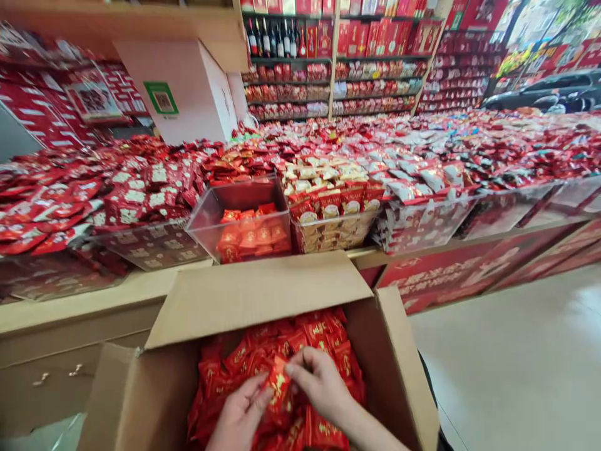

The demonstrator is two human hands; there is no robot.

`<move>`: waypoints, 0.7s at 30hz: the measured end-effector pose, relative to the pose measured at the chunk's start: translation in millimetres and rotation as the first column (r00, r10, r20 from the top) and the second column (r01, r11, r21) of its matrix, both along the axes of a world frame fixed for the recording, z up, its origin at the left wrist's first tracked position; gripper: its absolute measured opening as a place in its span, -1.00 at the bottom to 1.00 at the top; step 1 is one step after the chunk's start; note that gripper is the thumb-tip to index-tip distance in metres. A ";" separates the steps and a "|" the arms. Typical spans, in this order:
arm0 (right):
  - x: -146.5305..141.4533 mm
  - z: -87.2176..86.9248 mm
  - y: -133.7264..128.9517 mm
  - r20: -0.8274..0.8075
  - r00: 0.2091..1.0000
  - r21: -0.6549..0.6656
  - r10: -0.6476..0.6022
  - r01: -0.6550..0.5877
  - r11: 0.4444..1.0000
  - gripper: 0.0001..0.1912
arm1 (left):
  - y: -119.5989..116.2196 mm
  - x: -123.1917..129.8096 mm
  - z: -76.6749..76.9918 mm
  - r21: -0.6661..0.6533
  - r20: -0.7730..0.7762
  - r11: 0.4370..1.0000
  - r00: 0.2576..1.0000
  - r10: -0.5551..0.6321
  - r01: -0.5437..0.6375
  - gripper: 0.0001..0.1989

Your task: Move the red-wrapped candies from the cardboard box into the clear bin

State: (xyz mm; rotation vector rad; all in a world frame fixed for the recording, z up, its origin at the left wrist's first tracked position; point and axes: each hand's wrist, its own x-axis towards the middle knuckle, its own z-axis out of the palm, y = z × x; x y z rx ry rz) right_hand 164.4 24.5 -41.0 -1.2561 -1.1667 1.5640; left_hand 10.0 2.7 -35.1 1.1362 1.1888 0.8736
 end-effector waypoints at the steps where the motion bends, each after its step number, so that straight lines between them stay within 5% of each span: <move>1: -1.9 2.9 2.2 -0.013 1.000 -0.005 -0.023 0.023 1.000 -0.63 | 1.1 -0.5 1.1 0.000 -0.006 1.000 1.000 -0.007 0.007 -0.65; 10: -9.2 5.5 2.4 -0.104 0.983 -0.055 -0.151 0.146 0.988 -0.62 | -5.9 -0.8 5.9 -0.309 0.283 0.950 0.948 0.148 -0.056 -0.48; 18: -5.8 0.1 -2.8 -0.109 0.992 -0.053 -0.070 0.065 0.996 -0.69 | 0.8 -1.7 -0.3 -0.225 0.058 0.929 0.948 0.314 -0.294 -0.60; 21: -2.1 -0.5 -5.6 -0.059 0.998 0.031 0.038 -0.037 0.999 -0.70 | -1.1 -3.9 -5.4 -0.044 -0.063 0.944 0.944 0.323 -0.326 -0.69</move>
